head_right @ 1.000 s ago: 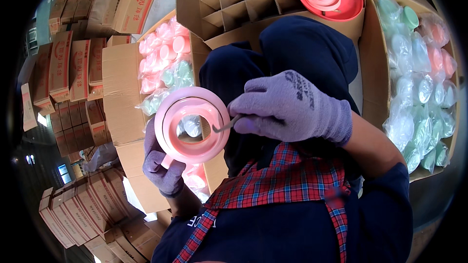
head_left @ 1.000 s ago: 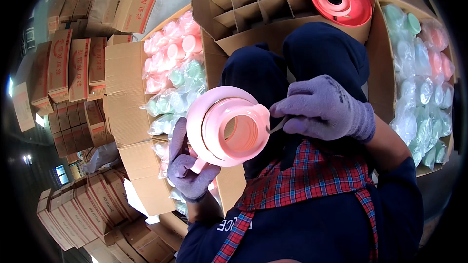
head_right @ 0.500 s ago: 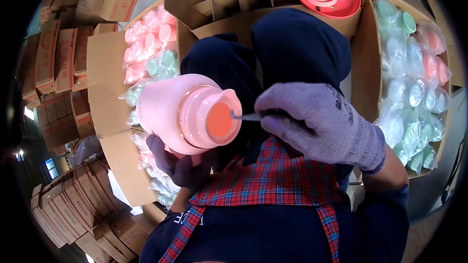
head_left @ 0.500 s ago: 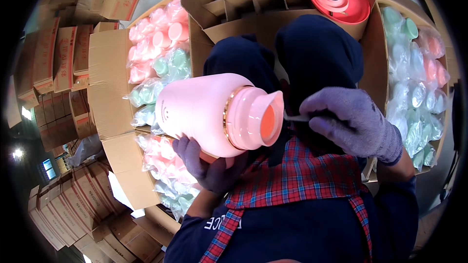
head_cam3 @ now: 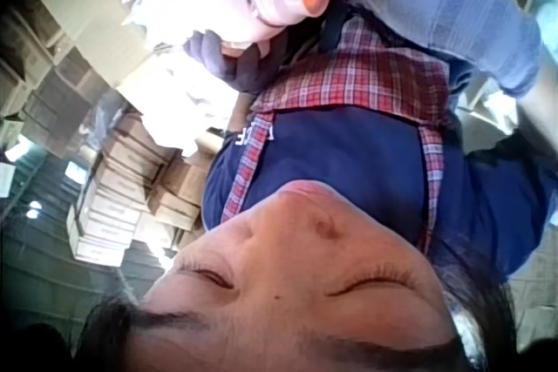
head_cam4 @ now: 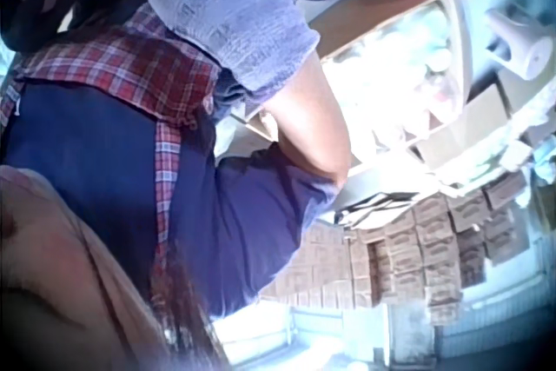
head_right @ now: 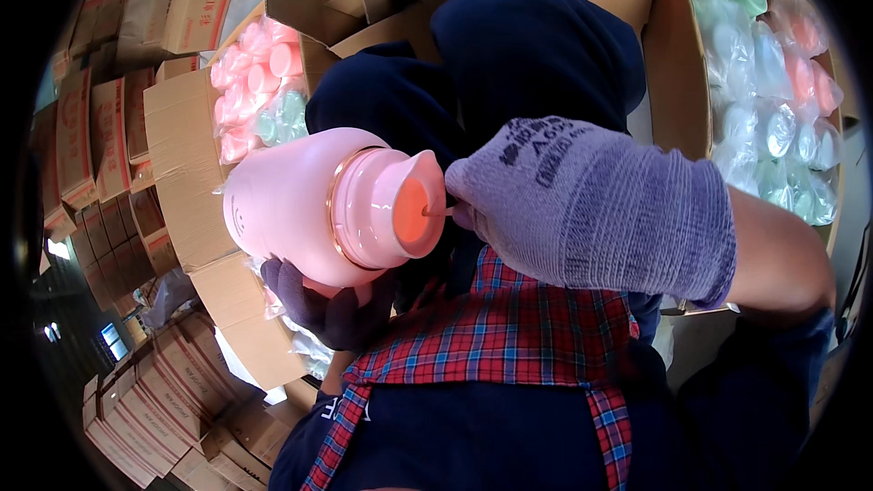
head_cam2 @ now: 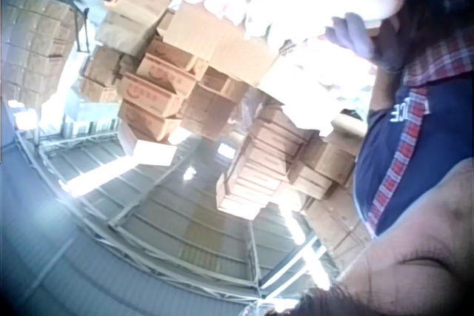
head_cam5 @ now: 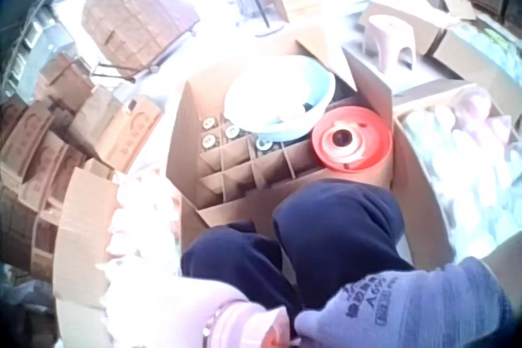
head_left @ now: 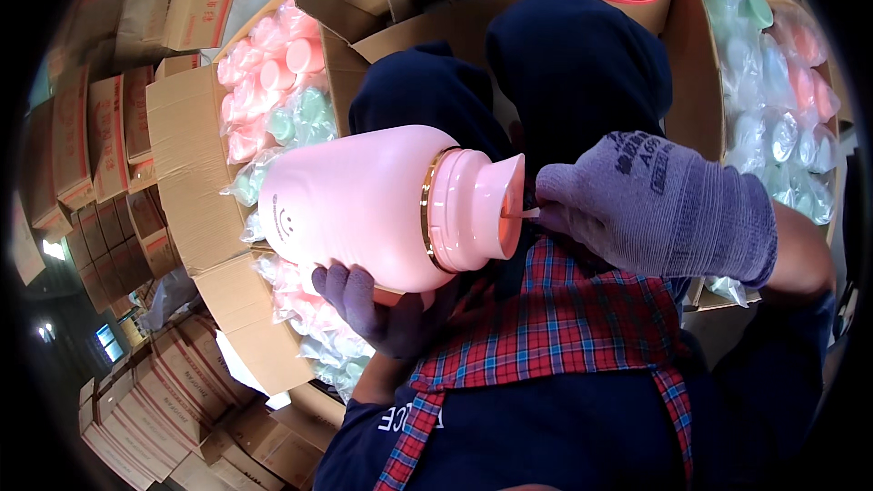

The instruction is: The person assembles plastic pitchers by inserting metal inner liners, placing lids, and inserting wooden stirrers. They then wrap each completed unit in a plastic bag and place it into a cardboard box.

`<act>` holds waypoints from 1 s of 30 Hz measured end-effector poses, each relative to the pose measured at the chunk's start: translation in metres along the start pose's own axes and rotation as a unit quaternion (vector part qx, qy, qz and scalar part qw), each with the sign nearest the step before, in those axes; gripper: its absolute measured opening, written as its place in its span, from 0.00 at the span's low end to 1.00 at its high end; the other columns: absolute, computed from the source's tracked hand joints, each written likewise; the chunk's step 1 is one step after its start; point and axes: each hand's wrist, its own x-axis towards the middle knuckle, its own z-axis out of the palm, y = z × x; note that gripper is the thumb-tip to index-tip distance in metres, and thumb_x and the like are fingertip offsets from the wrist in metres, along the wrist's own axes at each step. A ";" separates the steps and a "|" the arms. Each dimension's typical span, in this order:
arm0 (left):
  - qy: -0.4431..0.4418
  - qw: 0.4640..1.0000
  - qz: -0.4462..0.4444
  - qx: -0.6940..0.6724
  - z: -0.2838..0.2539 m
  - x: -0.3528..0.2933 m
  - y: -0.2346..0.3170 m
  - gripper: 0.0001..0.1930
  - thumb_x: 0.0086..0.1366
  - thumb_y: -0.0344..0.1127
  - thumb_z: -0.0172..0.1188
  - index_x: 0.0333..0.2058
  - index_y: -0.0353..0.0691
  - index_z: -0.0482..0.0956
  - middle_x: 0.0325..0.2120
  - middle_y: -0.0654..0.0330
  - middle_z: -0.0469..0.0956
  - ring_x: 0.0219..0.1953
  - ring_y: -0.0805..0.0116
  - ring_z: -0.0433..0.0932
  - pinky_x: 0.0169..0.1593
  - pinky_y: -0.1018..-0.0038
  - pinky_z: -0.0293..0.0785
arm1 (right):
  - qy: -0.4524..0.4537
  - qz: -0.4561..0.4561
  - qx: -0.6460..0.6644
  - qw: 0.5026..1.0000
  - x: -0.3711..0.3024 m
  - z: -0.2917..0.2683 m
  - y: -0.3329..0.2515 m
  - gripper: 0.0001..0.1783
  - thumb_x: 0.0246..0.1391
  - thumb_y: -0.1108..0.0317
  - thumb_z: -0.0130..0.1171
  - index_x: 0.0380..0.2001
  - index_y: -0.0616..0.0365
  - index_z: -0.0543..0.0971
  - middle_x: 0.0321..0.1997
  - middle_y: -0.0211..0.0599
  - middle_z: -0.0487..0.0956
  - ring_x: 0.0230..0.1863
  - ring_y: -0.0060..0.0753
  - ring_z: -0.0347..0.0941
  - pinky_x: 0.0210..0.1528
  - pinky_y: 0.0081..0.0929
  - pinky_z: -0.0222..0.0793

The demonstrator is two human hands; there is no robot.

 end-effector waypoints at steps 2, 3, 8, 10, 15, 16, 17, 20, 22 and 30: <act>0.000 1.000 -0.014 0.013 0.001 -0.002 0.002 0.20 0.60 0.49 0.69 0.47 0.53 0.73 0.58 0.53 0.59 0.59 0.46 0.63 0.59 0.43 0.59 | 0.032 -0.049 -0.031 0.998 0.000 0.001 0.008 0.14 0.67 0.59 0.53 0.36 0.58 0.78 0.19 0.43 0.78 0.24 0.46 0.80 0.31 0.36 0.77; 0.000 1.000 -0.022 0.021 0.001 -0.002 0.002 0.19 0.61 0.48 0.69 0.47 0.54 0.74 0.58 0.53 0.59 0.59 0.46 0.63 0.60 0.43 0.59 | 0.047 -0.075 -0.046 0.995 0.001 0.001 0.011 0.14 0.67 0.59 0.53 0.34 0.58 0.78 0.19 0.43 0.79 0.25 0.45 0.80 0.31 0.35 0.78; -0.010 1.000 -0.016 -0.004 0.001 0.004 0.003 0.19 0.60 0.46 0.70 0.47 0.54 0.75 0.58 0.53 0.60 0.59 0.46 0.63 0.65 0.41 0.54 | 0.051 -0.022 -0.085 0.995 -0.004 -0.017 -0.018 0.13 0.65 0.61 0.55 0.34 0.59 0.80 0.23 0.45 0.80 0.28 0.43 0.81 0.33 0.35 0.78; -0.019 1.000 -0.020 -0.004 0.000 0.005 0.004 0.19 0.58 0.46 0.71 0.46 0.54 0.75 0.58 0.52 0.60 0.60 0.45 0.63 0.66 0.41 0.54 | 0.058 -0.004 -0.097 0.994 -0.003 -0.023 -0.027 0.11 0.63 0.62 0.56 0.34 0.59 0.80 0.24 0.45 0.80 0.29 0.43 0.81 0.33 0.35 0.78; -0.036 0.999 -0.015 0.016 -0.001 0.005 0.005 0.21 0.54 0.46 0.74 0.43 0.54 0.75 0.59 0.50 0.60 0.62 0.44 0.61 0.65 0.40 0.55 | 0.009 -0.008 -0.175 0.984 0.001 -0.041 -0.030 0.09 0.59 0.65 0.59 0.35 0.60 0.80 0.24 0.44 0.79 0.30 0.42 0.80 0.34 0.36 0.77; -0.038 0.999 -0.016 0.015 -0.001 0.006 0.005 0.21 0.53 0.45 0.75 0.43 0.54 0.75 0.59 0.49 0.60 0.63 0.44 0.61 0.65 0.40 0.55 | 0.008 -0.018 -0.196 0.980 0.002 -0.042 -0.027 0.09 0.58 0.65 0.60 0.34 0.60 0.80 0.23 0.43 0.79 0.29 0.42 0.80 0.34 0.35 0.76; -0.040 0.999 -0.017 0.014 -0.002 0.008 0.005 0.21 0.53 0.45 0.75 0.42 0.53 0.75 0.59 0.49 0.60 0.63 0.43 0.61 0.65 0.39 0.55 | 0.006 -0.023 -0.205 0.979 0.001 -0.043 -0.026 0.08 0.57 0.65 0.60 0.34 0.60 0.81 0.23 0.42 0.79 0.28 0.41 0.79 0.33 0.35 0.76; -0.050 0.999 -0.018 0.000 -0.004 0.012 0.001 0.21 0.52 0.43 0.76 0.41 0.53 0.75 0.60 0.48 0.60 0.63 0.42 0.62 0.64 0.38 0.56 | 0.037 -0.055 -0.207 0.976 0.004 -0.038 -0.022 0.08 0.56 0.65 0.61 0.33 0.59 0.81 0.23 0.40 0.78 0.27 0.38 0.77 0.32 0.33 0.74; -0.047 0.999 -0.018 -0.009 -0.004 0.016 0.001 0.20 0.51 0.41 0.76 0.40 0.52 0.75 0.60 0.47 0.61 0.63 0.41 0.63 0.64 0.37 0.56 | 0.064 -0.082 -0.202 0.974 0.007 -0.036 -0.020 0.08 0.55 0.65 0.61 0.33 0.58 0.81 0.22 0.38 0.77 0.26 0.37 0.76 0.31 0.32 0.73; -0.014 0.998 -0.030 -0.047 -0.004 0.028 0.002 0.18 0.52 0.38 0.76 0.38 0.49 0.75 0.59 0.43 0.66 0.60 0.38 0.68 0.61 0.38 0.61 | 0.295 -0.238 -0.187 0.906 0.016 -0.015 0.023 0.07 0.51 0.65 0.63 0.31 0.55 0.81 0.21 0.31 0.76 0.22 0.30 0.71 0.28 0.28 0.68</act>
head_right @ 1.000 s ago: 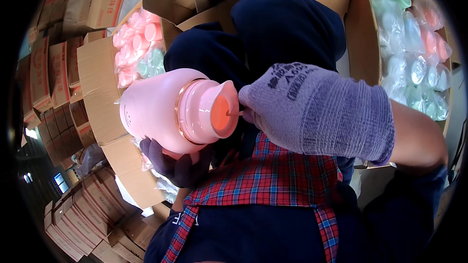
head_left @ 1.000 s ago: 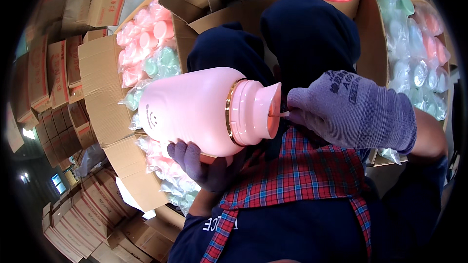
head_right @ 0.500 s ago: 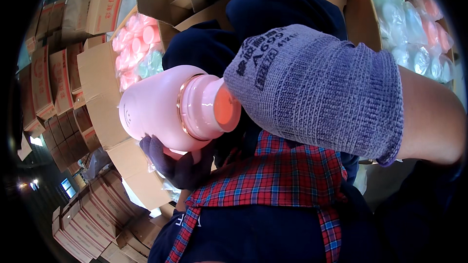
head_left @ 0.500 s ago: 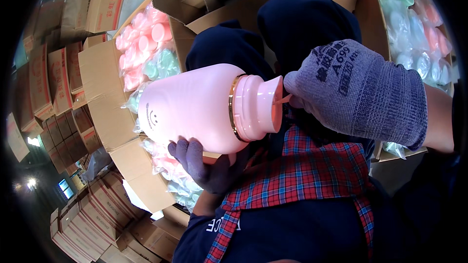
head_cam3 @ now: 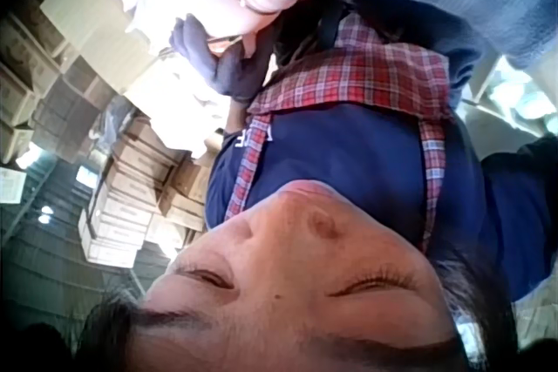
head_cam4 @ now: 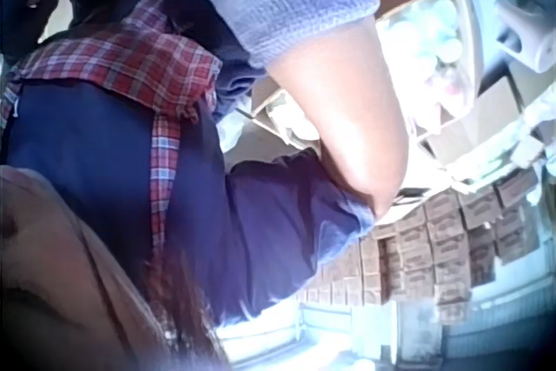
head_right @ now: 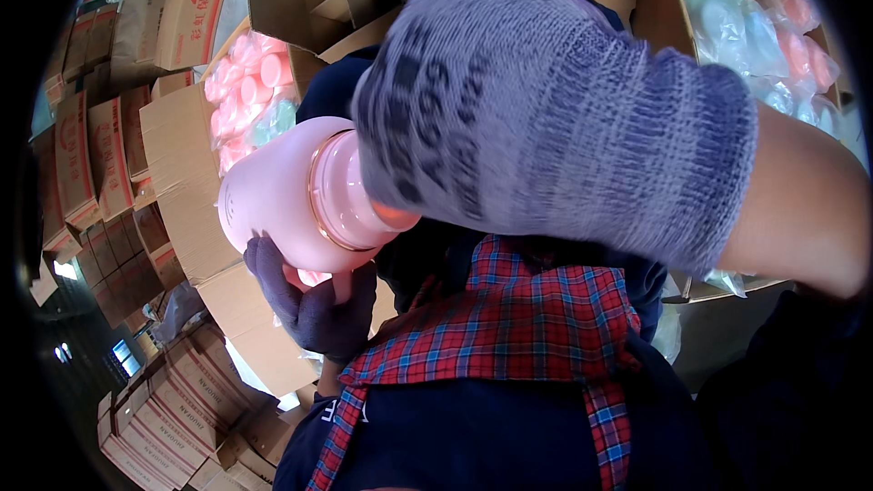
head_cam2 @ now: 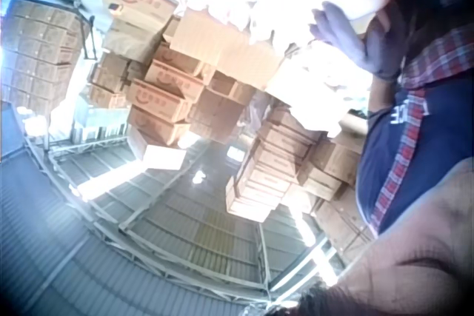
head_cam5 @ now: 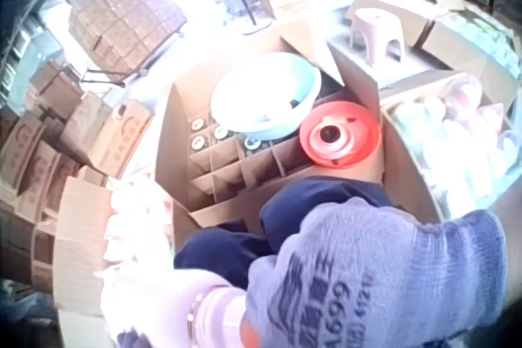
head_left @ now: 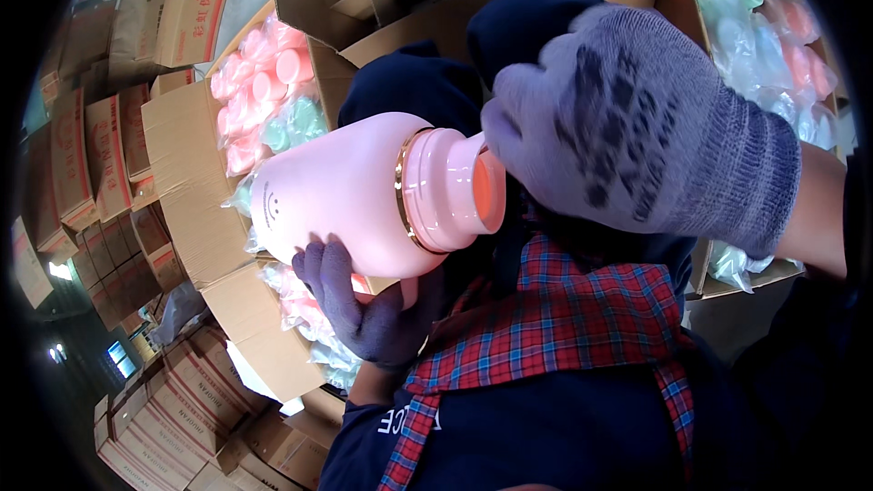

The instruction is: The person assembles plastic pitchers by inserting metal inner liners, placing lids, and inserting wooden stirrers. They then wrap each completed unit in a plastic bag and place it into a cardboard box.

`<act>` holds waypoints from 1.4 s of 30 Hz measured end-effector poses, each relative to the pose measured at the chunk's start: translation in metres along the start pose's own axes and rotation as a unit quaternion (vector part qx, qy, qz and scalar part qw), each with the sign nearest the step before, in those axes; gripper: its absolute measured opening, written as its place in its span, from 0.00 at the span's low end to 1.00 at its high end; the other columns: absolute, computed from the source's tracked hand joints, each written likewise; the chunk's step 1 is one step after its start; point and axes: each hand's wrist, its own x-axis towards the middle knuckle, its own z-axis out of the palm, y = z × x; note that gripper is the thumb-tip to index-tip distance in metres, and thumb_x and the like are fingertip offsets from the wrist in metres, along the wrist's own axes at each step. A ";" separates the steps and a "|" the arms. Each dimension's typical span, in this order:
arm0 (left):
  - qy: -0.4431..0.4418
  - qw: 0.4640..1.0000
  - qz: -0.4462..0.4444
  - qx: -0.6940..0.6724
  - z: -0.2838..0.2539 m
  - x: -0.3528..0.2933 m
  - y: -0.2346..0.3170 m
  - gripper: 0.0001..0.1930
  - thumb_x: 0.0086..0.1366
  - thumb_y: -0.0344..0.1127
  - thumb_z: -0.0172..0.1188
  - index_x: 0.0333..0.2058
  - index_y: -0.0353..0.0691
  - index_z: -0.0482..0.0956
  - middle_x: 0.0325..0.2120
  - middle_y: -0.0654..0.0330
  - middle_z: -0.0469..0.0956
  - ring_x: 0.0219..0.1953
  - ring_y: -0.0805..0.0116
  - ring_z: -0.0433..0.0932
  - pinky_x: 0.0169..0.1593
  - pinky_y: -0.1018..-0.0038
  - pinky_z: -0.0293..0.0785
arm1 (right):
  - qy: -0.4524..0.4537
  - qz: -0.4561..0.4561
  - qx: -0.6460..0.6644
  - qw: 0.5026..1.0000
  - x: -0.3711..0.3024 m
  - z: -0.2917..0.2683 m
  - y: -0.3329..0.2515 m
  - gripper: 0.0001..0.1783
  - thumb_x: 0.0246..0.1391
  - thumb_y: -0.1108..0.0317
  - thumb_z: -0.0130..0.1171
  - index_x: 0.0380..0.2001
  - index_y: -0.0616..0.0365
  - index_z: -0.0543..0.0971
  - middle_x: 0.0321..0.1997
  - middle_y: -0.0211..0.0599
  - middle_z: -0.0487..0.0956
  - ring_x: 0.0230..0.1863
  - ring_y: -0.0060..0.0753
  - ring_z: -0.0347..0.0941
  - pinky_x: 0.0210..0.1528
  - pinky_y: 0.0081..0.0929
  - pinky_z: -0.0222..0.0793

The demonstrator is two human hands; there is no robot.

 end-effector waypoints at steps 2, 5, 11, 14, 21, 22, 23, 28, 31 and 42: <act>0.004 0.999 -0.010 -0.042 -0.002 0.003 -0.005 0.19 0.52 0.37 0.76 0.38 0.48 0.75 0.59 0.42 0.66 0.58 0.37 0.69 0.59 0.38 0.63 | 0.050 -0.048 -0.065 0.995 -0.007 -0.001 0.001 0.06 0.50 0.65 0.64 0.31 0.55 0.81 0.21 0.29 0.75 0.21 0.28 0.70 0.27 0.27 0.67; 0.023 0.995 -0.039 -0.084 -0.003 0.007 -0.012 0.20 0.49 0.32 0.76 0.38 0.42 0.74 0.58 0.39 0.68 0.54 0.36 0.72 0.57 0.43 0.65 | 0.019 -0.091 -0.141 0.986 0.000 -0.029 -0.002 0.12 0.48 0.64 0.67 0.34 0.57 0.81 0.21 0.28 0.75 0.22 0.28 0.71 0.27 0.28 0.67; 0.011 0.894 -0.079 -0.442 -0.042 0.028 -0.065 0.12 0.45 0.24 0.69 0.24 0.37 0.72 0.57 0.35 0.72 0.57 0.33 0.72 0.61 0.47 0.65 | 0.076 0.140 0.285 0.945 -0.010 -0.027 -0.010 0.27 0.53 0.66 0.67 0.56 0.65 0.76 0.33 0.32 0.78 0.29 0.20 0.72 0.32 0.20 0.67; 0.042 0.921 -0.023 -0.387 -0.055 0.064 -0.071 0.08 0.53 0.21 0.59 0.17 0.30 0.71 0.37 0.38 0.82 0.44 0.42 0.81 0.56 0.49 0.72 | 0.051 0.179 0.556 0.810 0.000 0.002 -0.048 0.27 0.57 0.74 0.63 0.60 0.67 0.72 0.43 0.34 0.81 0.33 0.17 0.73 0.37 0.18 0.69; -0.017 0.816 -0.211 -0.537 -0.052 0.081 -0.117 0.13 0.64 0.29 0.56 0.30 0.21 0.82 0.37 0.43 0.84 0.42 0.53 0.83 0.51 0.63 0.77 | 0.110 0.195 0.639 0.736 0.042 0.036 -0.101 0.19 0.62 0.82 0.52 0.56 0.65 0.76 0.37 0.27 0.76 0.32 0.08 0.64 0.34 0.09 0.58; -0.017 0.821 -0.205 -0.532 -0.051 0.082 -0.120 0.13 0.65 0.29 0.55 0.30 0.22 0.82 0.37 0.44 0.84 0.42 0.55 0.83 0.51 0.65 0.77 | 0.110 0.195 0.639 0.736 0.044 0.037 -0.103 0.19 0.63 0.82 0.52 0.56 0.65 0.76 0.36 0.27 0.76 0.27 0.07 0.62 0.29 0.09 0.56; -0.018 0.826 -0.199 -0.527 -0.050 0.082 -0.123 0.13 0.65 0.30 0.55 0.31 0.22 0.82 0.37 0.44 0.84 0.42 0.56 0.83 0.50 0.66 0.77 | 0.107 0.194 0.642 0.734 0.045 0.037 -0.105 0.19 0.63 0.82 0.52 0.56 0.65 0.76 0.36 0.27 0.76 0.26 0.07 0.61 0.27 0.09 0.55; -0.011 0.858 -0.155 -0.490 -0.041 0.079 -0.129 0.14 0.65 0.32 0.55 0.34 0.22 0.82 0.36 0.46 0.84 0.39 0.58 0.83 0.48 0.71 0.78 | 0.114 0.198 0.652 0.723 0.043 0.042 -0.107 0.19 0.64 0.81 0.51 0.57 0.64 0.75 0.36 0.26 0.76 0.20 0.05 0.58 0.22 0.08 0.49; 0.007 0.876 -0.114 -0.469 -0.040 0.077 -0.128 0.14 0.64 0.32 0.55 0.36 0.22 0.82 0.36 0.46 0.84 0.38 0.58 0.83 0.46 0.70 0.78 | 0.113 0.195 0.651 0.725 0.044 0.044 -0.108 0.19 0.65 0.81 0.50 0.57 0.63 0.75 0.36 0.26 0.76 0.20 0.04 0.58 0.21 0.08 0.49; 0.030 0.940 0.027 -0.338 -0.035 0.081 -0.136 0.11 0.62 0.32 0.58 0.39 0.29 0.80 0.34 0.48 0.84 0.35 0.56 0.85 0.42 0.68 0.81 | 0.132 0.222 0.646 0.718 0.047 0.043 -0.108 0.18 0.64 0.80 0.50 0.57 0.65 0.75 0.33 0.24 0.76 0.19 0.04 0.58 0.20 0.09 0.48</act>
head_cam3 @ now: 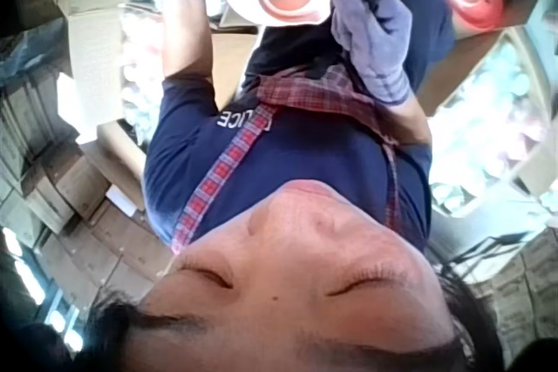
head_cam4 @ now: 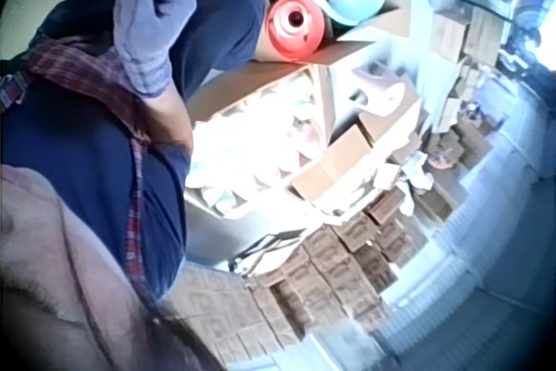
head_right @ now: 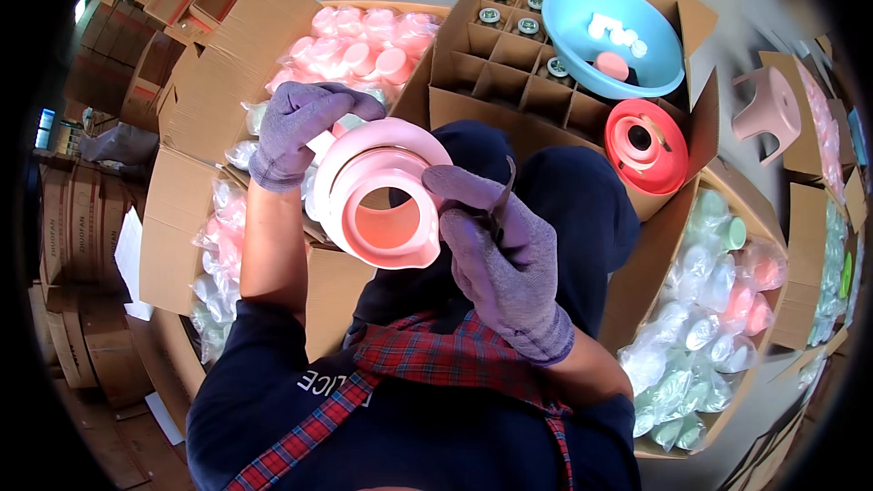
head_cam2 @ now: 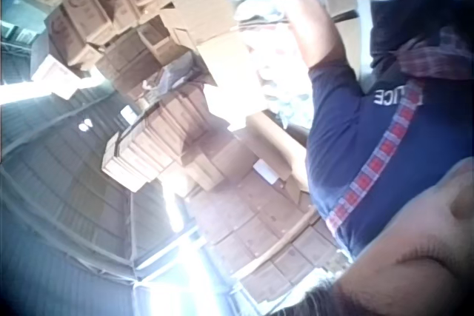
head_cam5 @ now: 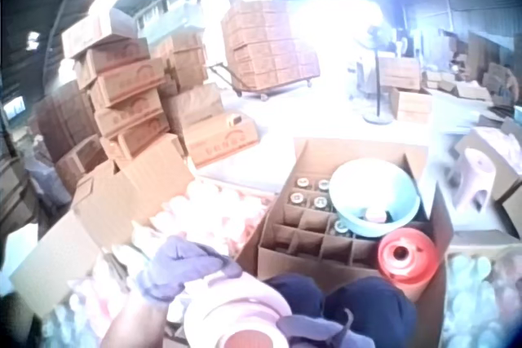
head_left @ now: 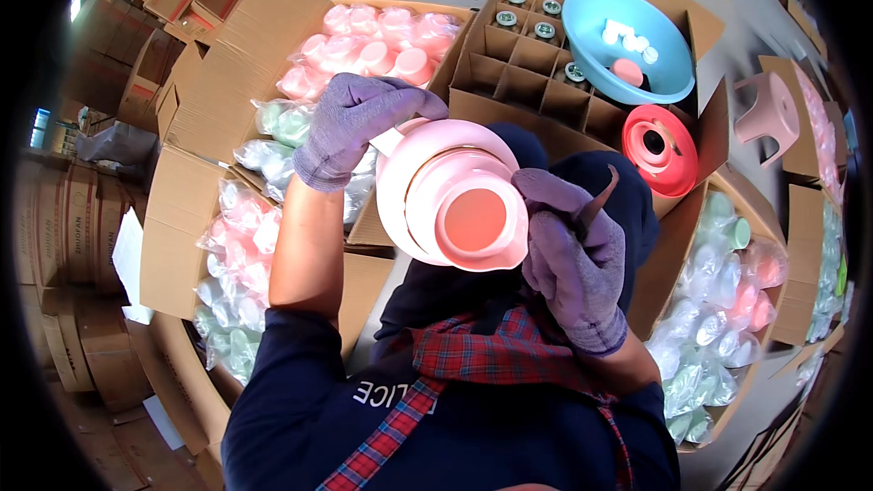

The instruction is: The person assembles plastic pitchers by inserting metal inner liners, placing lids, and inserting wooden stirrers. They then wrap each completed unit in a plastic bag and place it into a cardboard box.

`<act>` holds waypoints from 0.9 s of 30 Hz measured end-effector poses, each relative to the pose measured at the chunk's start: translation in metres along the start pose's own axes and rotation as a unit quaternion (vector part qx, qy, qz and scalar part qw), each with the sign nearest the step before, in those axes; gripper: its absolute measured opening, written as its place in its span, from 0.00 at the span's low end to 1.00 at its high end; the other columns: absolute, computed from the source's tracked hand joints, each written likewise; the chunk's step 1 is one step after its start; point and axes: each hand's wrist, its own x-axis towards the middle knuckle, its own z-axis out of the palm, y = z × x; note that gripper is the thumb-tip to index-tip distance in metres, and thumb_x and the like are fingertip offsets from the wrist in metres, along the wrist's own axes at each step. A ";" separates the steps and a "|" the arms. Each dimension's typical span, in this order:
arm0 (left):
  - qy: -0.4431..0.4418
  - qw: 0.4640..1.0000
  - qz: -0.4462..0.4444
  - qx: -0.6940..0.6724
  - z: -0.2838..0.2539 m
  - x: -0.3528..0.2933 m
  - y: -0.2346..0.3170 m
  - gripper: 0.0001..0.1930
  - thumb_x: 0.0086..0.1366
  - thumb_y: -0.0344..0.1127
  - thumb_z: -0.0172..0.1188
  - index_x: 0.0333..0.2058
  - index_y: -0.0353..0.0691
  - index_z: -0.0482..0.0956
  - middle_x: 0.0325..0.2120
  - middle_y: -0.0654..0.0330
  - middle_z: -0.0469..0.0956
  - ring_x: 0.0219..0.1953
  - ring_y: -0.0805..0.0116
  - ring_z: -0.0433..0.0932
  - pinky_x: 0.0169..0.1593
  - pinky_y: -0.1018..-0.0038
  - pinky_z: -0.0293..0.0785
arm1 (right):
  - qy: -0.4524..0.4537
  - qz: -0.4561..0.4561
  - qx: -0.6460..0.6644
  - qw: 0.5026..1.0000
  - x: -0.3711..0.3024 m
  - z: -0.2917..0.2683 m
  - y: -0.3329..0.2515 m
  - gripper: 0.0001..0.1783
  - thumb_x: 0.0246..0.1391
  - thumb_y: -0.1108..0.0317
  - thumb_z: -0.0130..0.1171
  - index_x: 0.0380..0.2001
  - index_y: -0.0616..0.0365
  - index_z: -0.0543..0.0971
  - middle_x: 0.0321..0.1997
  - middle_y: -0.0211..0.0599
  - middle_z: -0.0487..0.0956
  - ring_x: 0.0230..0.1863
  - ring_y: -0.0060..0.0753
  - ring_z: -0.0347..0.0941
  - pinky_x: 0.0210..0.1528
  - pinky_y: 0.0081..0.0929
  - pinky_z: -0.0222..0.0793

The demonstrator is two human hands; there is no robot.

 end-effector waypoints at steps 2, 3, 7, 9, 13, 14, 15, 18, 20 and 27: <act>-0.022 0.992 0.089 0.087 -0.005 0.005 -0.007 0.12 0.62 0.32 0.59 0.40 0.30 0.79 0.33 0.49 0.84 0.34 0.55 0.85 0.40 0.68 0.82 | 0.005 0.000 -0.007 1.000 0.001 0.000 -0.001 0.19 0.64 0.80 0.50 0.57 0.66 0.75 0.32 0.24 0.76 0.18 0.04 0.58 0.20 0.09 0.49; -0.029 0.992 0.085 0.084 -0.006 0.006 -0.010 0.11 0.61 0.32 0.59 0.40 0.31 0.80 0.33 0.49 0.84 0.34 0.55 0.85 0.40 0.68 0.82 | 0.012 0.007 -0.012 1.000 0.003 0.001 -0.004 0.19 0.63 0.80 0.50 0.56 0.66 0.75 0.32 0.24 0.76 0.18 0.04 0.59 0.19 0.09 0.49; -0.011 0.999 -0.001 -0.035 0.001 0.010 -0.017 0.12 0.63 0.34 0.57 0.39 0.32 0.81 0.31 0.52 0.85 0.32 0.59 0.85 0.40 0.70 0.81 | 0.053 0.017 -0.031 0.998 0.010 0.006 -0.006 0.19 0.64 0.79 0.50 0.57 0.67 0.74 0.30 0.24 0.76 0.18 0.04 0.60 0.19 0.08 0.50; -0.009 0.994 -0.065 -0.083 0.001 0.015 -0.010 0.16 0.67 0.37 0.53 0.37 0.29 0.85 0.30 0.54 0.85 0.33 0.66 0.84 0.43 0.73 0.79 | 0.049 0.017 -0.029 0.998 0.010 0.004 -0.007 0.18 0.65 0.77 0.51 0.57 0.67 0.74 0.28 0.23 0.76 0.18 0.04 0.61 0.20 0.08 0.51; 0.016 0.982 -0.162 -0.092 0.005 0.015 -0.004 0.16 0.66 0.37 0.54 0.34 0.28 0.84 0.29 0.54 0.84 0.32 0.67 0.83 0.41 0.73 0.78 | 0.046 0.019 -0.011 0.999 0.010 0.000 -0.008 0.18 0.65 0.76 0.51 0.57 0.67 0.74 0.27 0.21 0.75 0.18 0.04 0.60 0.20 0.08 0.50; 0.023 0.980 -0.180 -0.086 0.005 0.014 0.000 0.15 0.65 0.37 0.54 0.34 0.29 0.83 0.29 0.53 0.84 0.31 0.66 0.82 0.41 0.73 0.78 | 0.048 0.020 -0.007 0.999 0.009 0.000 -0.008 0.17 0.65 0.76 0.51 0.56 0.67 0.74 0.27 0.21 0.75 0.18 0.04 0.59 0.20 0.08 0.50; 0.024 0.978 -0.194 -0.075 0.005 0.017 0.011 0.14 0.63 0.37 0.56 0.35 0.29 0.82 0.29 0.53 0.84 0.30 0.63 0.82 0.40 0.72 0.78 | 0.045 0.017 -0.009 0.999 0.007 -0.004 -0.008 0.17 0.66 0.76 0.51 0.56 0.67 0.74 0.27 0.21 0.74 0.17 0.04 0.58 0.20 0.08 0.50; 0.078 0.978 -0.190 -0.029 0.020 0.007 0.035 0.13 0.63 0.35 0.55 0.34 0.28 0.81 0.29 0.54 0.83 0.30 0.63 0.80 0.42 0.72 0.76 | 0.030 0.014 -0.042 0.999 -0.002 -0.019 -0.007 0.16 0.66 0.76 0.50 0.54 0.67 0.75 0.27 0.21 0.74 0.17 0.05 0.56 0.20 0.08 0.49; 0.129 0.973 -0.183 -0.046 0.028 -0.001 0.047 0.14 0.65 0.32 0.52 0.30 0.24 0.79 0.28 0.53 0.81 0.32 0.63 0.79 0.44 0.71 0.76 | 0.017 0.008 -0.063 0.998 -0.006 -0.022 -0.007 0.16 0.65 0.77 0.49 0.54 0.66 0.75 0.29 0.22 0.74 0.18 0.05 0.57 0.21 0.08 0.49; 0.170 0.969 -0.176 -0.042 0.039 -0.017 0.057 0.11 0.64 0.27 0.54 0.29 0.22 0.78 0.29 0.49 0.81 0.34 0.59 0.80 0.49 0.65 0.76 | 0.007 -0.010 -0.121 0.993 -0.011 -0.034 -0.008 0.15 0.63 0.80 0.50 0.51 0.66 0.78 0.35 0.29 0.76 0.23 0.10 0.62 0.26 0.12 0.55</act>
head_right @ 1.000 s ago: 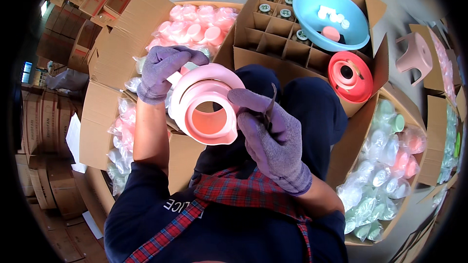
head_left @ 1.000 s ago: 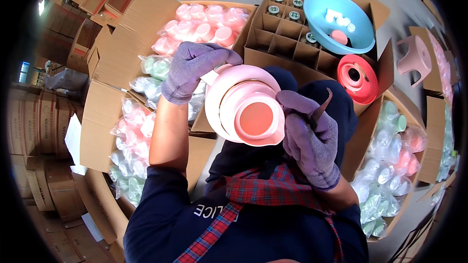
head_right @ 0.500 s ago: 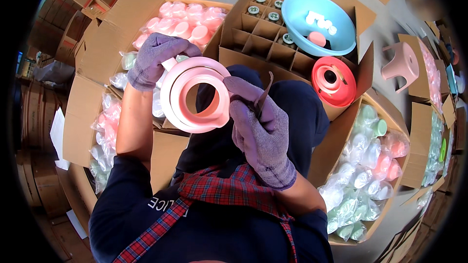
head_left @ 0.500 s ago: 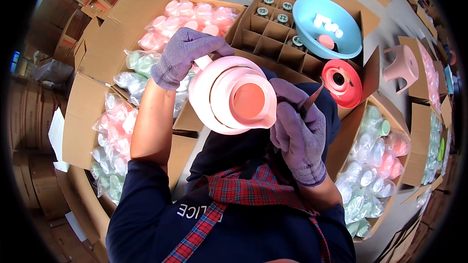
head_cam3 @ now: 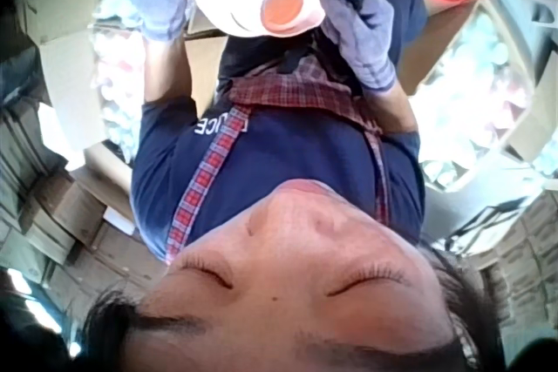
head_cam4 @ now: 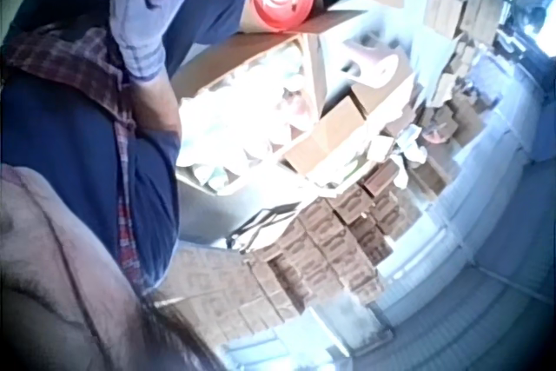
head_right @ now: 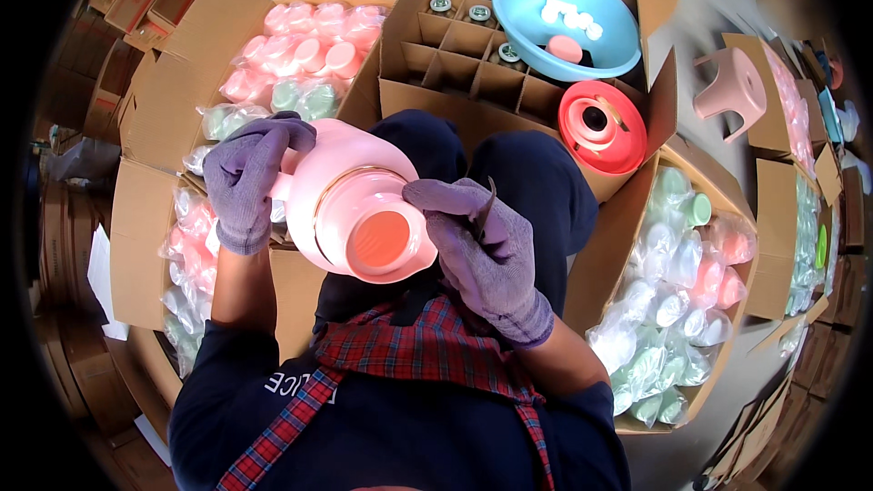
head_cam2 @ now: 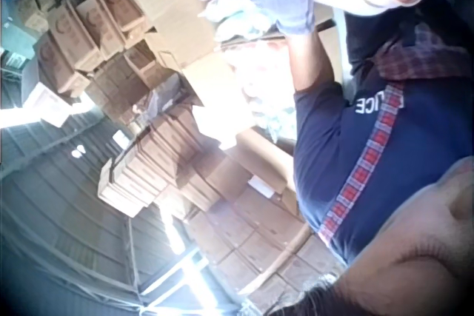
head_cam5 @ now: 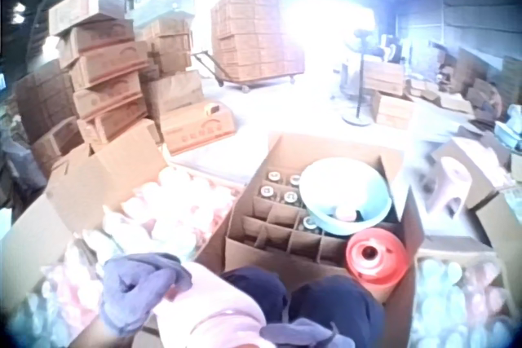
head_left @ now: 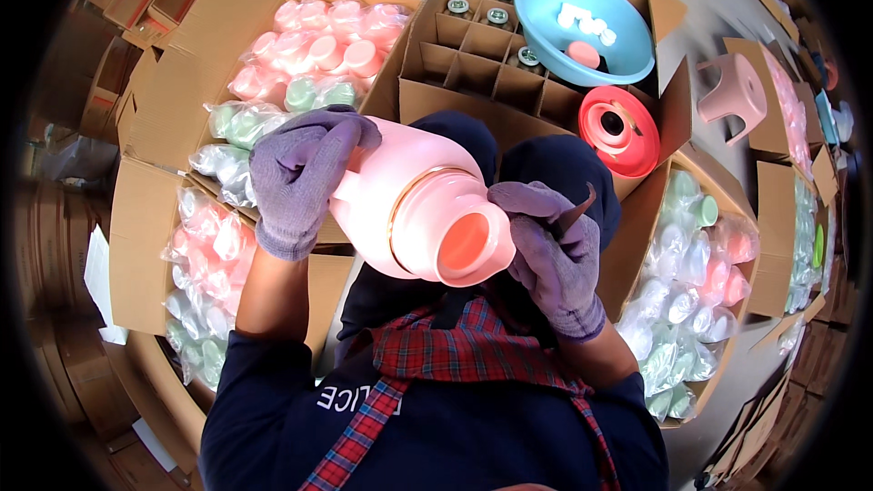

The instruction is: The person assembles plastic pitchers by inserting metal inner liners, placing lids, and inserting wooden stirrers. They then wrap each completed unit in a plastic bag and place it into a cardboard box.

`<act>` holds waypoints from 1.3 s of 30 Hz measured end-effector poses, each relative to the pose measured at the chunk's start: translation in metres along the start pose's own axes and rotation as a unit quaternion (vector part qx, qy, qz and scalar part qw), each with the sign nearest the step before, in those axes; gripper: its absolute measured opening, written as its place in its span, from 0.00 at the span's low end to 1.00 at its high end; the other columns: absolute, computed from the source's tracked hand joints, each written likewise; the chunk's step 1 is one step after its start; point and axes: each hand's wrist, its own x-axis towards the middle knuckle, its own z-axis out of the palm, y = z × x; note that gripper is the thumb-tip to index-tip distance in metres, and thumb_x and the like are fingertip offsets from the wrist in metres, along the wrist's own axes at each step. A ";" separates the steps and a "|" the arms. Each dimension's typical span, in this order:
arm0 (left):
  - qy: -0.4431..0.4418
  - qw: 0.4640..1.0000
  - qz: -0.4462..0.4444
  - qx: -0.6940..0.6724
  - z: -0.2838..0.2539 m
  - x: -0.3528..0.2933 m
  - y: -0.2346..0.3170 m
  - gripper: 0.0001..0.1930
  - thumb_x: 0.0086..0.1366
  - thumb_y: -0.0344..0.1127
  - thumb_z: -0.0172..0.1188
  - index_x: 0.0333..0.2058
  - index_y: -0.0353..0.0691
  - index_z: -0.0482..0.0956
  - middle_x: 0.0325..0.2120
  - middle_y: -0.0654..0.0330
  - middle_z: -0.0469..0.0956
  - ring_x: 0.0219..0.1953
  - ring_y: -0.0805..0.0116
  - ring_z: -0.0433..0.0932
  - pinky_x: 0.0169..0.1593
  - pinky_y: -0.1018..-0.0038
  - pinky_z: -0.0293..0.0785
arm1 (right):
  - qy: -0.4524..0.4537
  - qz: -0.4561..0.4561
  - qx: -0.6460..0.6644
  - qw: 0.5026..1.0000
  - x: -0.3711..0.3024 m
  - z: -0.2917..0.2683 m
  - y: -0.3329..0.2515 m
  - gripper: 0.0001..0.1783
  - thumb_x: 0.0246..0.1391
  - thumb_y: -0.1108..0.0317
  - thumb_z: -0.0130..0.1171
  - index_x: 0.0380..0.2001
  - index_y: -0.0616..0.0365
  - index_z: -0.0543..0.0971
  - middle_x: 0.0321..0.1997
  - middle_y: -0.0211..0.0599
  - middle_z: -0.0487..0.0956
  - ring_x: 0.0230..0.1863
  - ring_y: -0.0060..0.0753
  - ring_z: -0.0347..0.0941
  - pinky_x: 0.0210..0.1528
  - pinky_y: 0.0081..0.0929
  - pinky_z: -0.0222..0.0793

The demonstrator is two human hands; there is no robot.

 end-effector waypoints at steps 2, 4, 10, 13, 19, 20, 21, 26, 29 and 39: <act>0.023 0.998 0.049 0.027 0.003 0.000 0.005 0.09 0.63 0.22 0.55 0.24 0.25 0.77 0.29 0.48 0.82 0.33 0.59 0.81 0.46 0.65 0.77 | -0.009 -0.003 -0.006 1.000 -0.002 -0.006 0.000 0.15 0.63 0.80 0.50 0.50 0.67 0.78 0.36 0.30 0.76 0.27 0.13 0.65 0.31 0.13 0.59; 0.041 0.979 0.188 0.073 0.011 0.006 0.007 0.11 0.57 0.19 0.58 0.17 0.30 0.69 0.28 0.48 0.81 0.32 0.52 0.81 0.47 0.57 0.77 | -0.007 -0.034 -0.032 0.999 -0.001 -0.018 0.000 0.15 0.62 0.79 0.51 0.51 0.67 0.78 0.37 0.31 0.77 0.32 0.15 0.68 0.37 0.15 0.63; -0.107 0.918 0.378 0.059 0.048 0.011 -0.006 0.20 0.41 0.43 0.77 0.20 0.49 0.69 0.49 0.53 0.78 0.54 0.43 0.73 0.64 0.40 0.55 | 0.301 0.000 -0.349 0.888 0.012 -0.134 0.005 0.23 0.59 0.68 0.61 0.56 0.67 0.74 0.39 0.37 0.79 0.38 0.23 0.74 0.43 0.24 0.72; -0.263 0.879 0.366 0.153 0.056 -0.021 -0.038 0.17 0.42 0.46 0.76 0.26 0.51 0.77 0.53 0.60 0.76 0.58 0.47 0.69 0.62 0.42 0.59 | 0.343 0.053 -0.483 0.804 0.013 -0.248 0.044 0.26 0.55 0.69 0.60 0.57 0.65 0.73 0.41 0.48 0.81 0.39 0.36 0.80 0.43 0.32 0.75; -0.334 0.900 0.256 0.117 0.018 -0.023 -0.035 0.11 0.39 0.31 0.71 0.24 0.41 0.81 0.49 0.55 0.77 0.53 0.46 0.75 0.57 0.47 0.66 | 0.352 0.186 -0.561 0.726 0.042 -0.339 0.087 0.22 0.53 0.71 0.53 0.52 0.62 0.77 0.46 0.58 0.81 0.44 0.49 0.81 0.47 0.40 0.76; -0.287 0.915 0.268 0.092 0.015 -0.017 -0.035 0.12 0.45 0.32 0.66 0.31 0.37 0.79 0.51 0.51 0.77 0.51 0.51 0.77 0.50 0.53 0.70 | 0.347 0.180 -0.636 0.665 0.050 -0.350 0.096 0.21 0.53 0.70 0.52 0.51 0.61 0.78 0.46 0.59 0.81 0.45 0.50 0.81 0.47 0.41 0.77; -0.196 0.954 0.205 0.095 0.014 -0.023 -0.034 0.15 0.47 0.31 0.64 0.36 0.36 0.79 0.54 0.48 0.74 0.53 0.49 0.76 0.52 0.52 0.70 | 0.330 0.168 -0.706 0.604 0.066 -0.356 0.106 0.19 0.54 0.69 0.52 0.49 0.60 0.79 0.47 0.59 0.81 0.45 0.52 0.81 0.48 0.41 0.77; -0.168 0.986 0.014 -0.001 0.098 0.014 -0.018 0.18 0.52 0.32 0.62 0.43 0.36 0.77 0.52 0.43 0.74 0.55 0.44 0.74 0.65 0.52 0.60 | 0.295 0.297 -0.723 0.550 0.100 -0.358 0.116 0.15 0.56 0.67 0.52 0.43 0.55 0.84 0.47 0.53 0.82 0.50 0.52 0.81 0.53 0.44 0.76; -0.203 0.966 0.044 -0.151 0.123 0.041 -0.026 0.10 0.54 0.30 0.60 0.16 0.40 0.70 0.31 0.54 0.80 0.40 0.55 0.79 0.64 0.49 0.61 | 0.248 0.316 -0.756 0.516 0.106 -0.349 0.112 0.14 0.58 0.65 0.51 0.37 0.51 0.87 0.44 0.45 0.85 0.50 0.46 0.82 0.51 0.40 0.78; -0.105 0.949 -0.033 -0.295 0.131 0.075 -0.086 0.19 0.70 0.42 0.49 0.30 0.34 0.81 0.35 0.49 0.82 0.45 0.54 0.79 0.60 0.55 0.66 | 0.152 -0.106 -0.693 0.696 0.205 -0.268 0.076 0.14 0.52 0.69 0.60 0.43 0.55 0.81 0.40 0.45 0.80 0.44 0.52 0.76 0.48 0.44 0.72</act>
